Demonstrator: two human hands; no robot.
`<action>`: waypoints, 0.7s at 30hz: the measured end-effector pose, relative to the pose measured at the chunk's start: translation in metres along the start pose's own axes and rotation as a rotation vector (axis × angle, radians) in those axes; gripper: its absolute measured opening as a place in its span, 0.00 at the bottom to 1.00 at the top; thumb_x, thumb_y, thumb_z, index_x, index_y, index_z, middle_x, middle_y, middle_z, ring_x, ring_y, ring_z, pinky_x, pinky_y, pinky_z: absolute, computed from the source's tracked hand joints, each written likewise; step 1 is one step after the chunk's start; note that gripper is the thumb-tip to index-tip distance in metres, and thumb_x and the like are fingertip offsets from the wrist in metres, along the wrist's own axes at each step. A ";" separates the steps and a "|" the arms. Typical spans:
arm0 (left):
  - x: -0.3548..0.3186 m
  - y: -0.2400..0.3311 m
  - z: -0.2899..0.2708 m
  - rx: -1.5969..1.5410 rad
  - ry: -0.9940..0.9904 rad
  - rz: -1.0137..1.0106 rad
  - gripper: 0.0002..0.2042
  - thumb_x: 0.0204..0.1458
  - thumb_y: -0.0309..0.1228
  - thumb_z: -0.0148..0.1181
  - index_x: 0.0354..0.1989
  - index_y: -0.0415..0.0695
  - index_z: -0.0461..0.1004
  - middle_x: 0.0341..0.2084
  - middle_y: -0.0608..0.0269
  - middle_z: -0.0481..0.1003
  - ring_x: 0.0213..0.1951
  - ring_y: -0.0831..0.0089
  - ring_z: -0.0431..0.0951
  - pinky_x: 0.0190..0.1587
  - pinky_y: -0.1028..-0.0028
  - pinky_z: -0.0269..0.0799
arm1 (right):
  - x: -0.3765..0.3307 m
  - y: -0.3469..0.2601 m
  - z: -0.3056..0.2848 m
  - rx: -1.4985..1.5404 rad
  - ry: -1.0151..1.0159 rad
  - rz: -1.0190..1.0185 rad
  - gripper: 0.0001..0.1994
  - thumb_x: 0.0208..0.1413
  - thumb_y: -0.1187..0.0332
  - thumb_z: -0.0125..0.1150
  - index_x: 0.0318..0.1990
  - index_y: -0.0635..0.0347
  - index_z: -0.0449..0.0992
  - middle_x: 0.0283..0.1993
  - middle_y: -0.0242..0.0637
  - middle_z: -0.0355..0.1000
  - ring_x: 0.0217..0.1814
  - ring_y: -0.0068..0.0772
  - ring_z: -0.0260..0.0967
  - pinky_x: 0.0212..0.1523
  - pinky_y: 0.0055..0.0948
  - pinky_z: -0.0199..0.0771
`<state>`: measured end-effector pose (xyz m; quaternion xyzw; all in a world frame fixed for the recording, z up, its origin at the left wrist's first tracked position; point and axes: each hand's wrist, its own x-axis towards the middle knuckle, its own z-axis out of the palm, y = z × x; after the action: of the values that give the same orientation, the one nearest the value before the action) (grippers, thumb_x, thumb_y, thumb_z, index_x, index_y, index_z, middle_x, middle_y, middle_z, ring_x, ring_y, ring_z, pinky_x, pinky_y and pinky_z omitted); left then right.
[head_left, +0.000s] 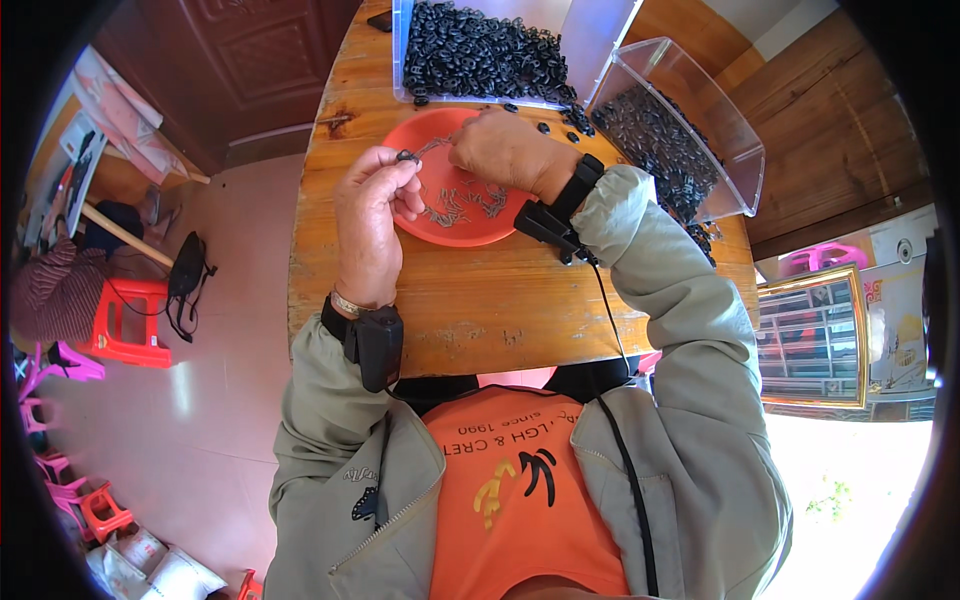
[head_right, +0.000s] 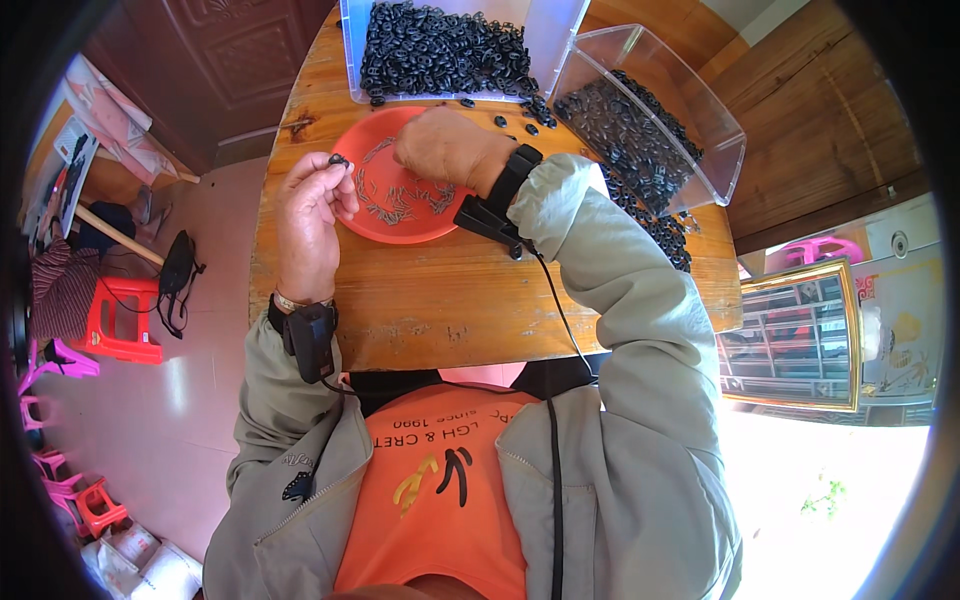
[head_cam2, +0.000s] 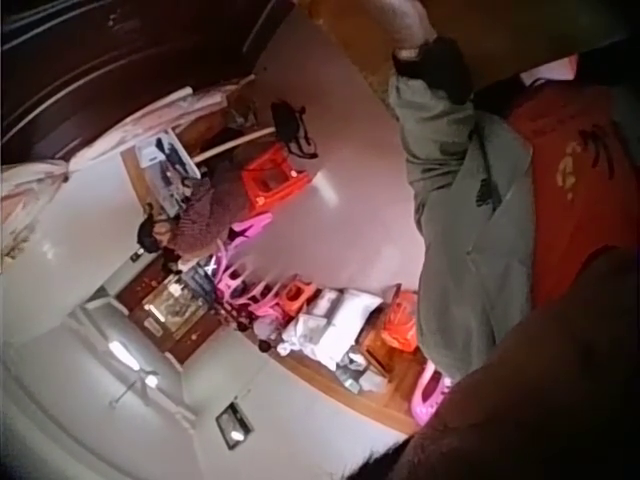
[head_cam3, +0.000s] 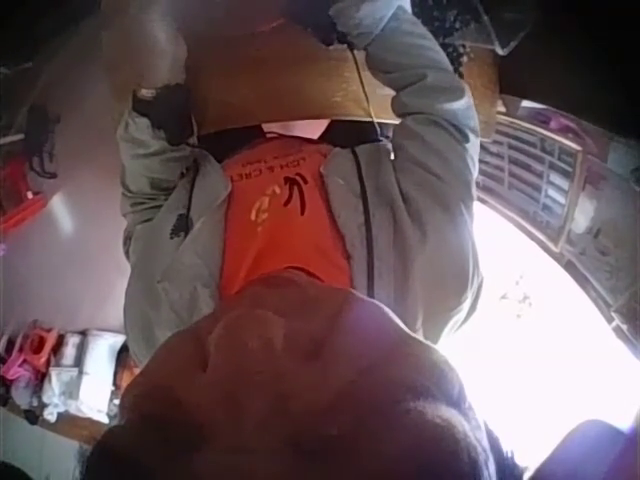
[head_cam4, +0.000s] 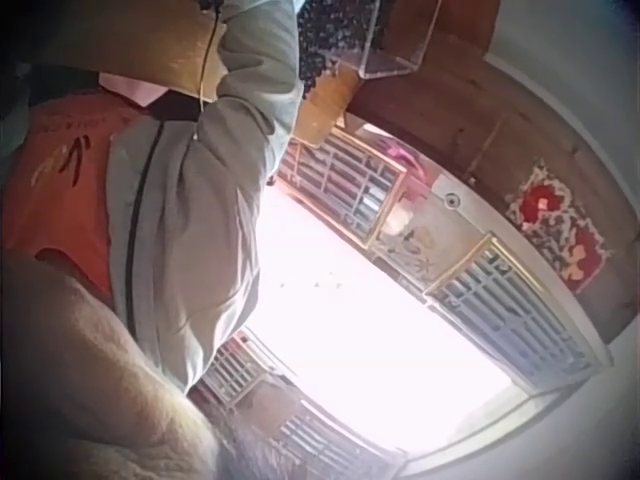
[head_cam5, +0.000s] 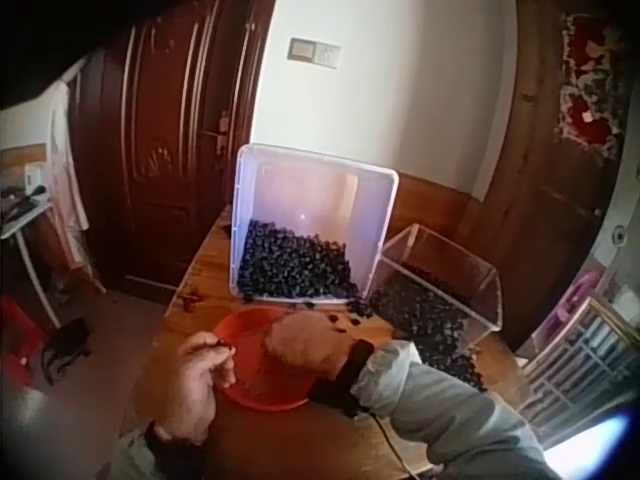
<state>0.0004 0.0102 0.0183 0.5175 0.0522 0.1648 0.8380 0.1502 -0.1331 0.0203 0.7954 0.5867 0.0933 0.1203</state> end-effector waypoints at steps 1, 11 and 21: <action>0.000 0.000 0.001 -0.001 -0.012 0.008 0.05 0.51 0.27 0.54 0.25 0.42 0.71 0.19 0.69 0.70 0.20 0.82 0.67 0.26 0.82 0.61 | 0.000 -0.002 -0.004 -0.033 -0.026 -0.006 0.06 0.46 0.70 0.55 0.24 0.56 0.78 0.30 0.36 0.76 0.35 0.41 0.75 0.35 0.36 0.76; 0.001 -0.001 0.003 0.044 -0.027 -0.002 0.06 0.52 0.28 0.53 0.26 0.41 0.72 0.19 0.70 0.69 0.21 0.82 0.67 0.26 0.82 0.61 | 0.012 -0.009 -0.012 0.077 -0.086 0.011 0.07 0.48 0.70 0.55 0.31 0.60 0.79 0.29 0.44 0.76 0.35 0.45 0.76 0.34 0.39 0.76; -0.006 -0.001 0.005 0.105 -0.109 -0.046 0.07 0.53 0.31 0.52 0.30 0.42 0.73 0.21 0.69 0.71 0.22 0.81 0.68 0.26 0.81 0.62 | -0.035 -0.005 -0.031 0.809 0.225 0.285 0.08 0.49 0.68 0.56 0.34 0.62 0.73 0.26 0.43 0.73 0.27 0.41 0.70 0.31 0.35 0.71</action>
<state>-0.0037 0.0040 0.0190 0.5677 0.0270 0.1144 0.8148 0.1259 -0.1628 0.0484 0.8363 0.4698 -0.0420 -0.2795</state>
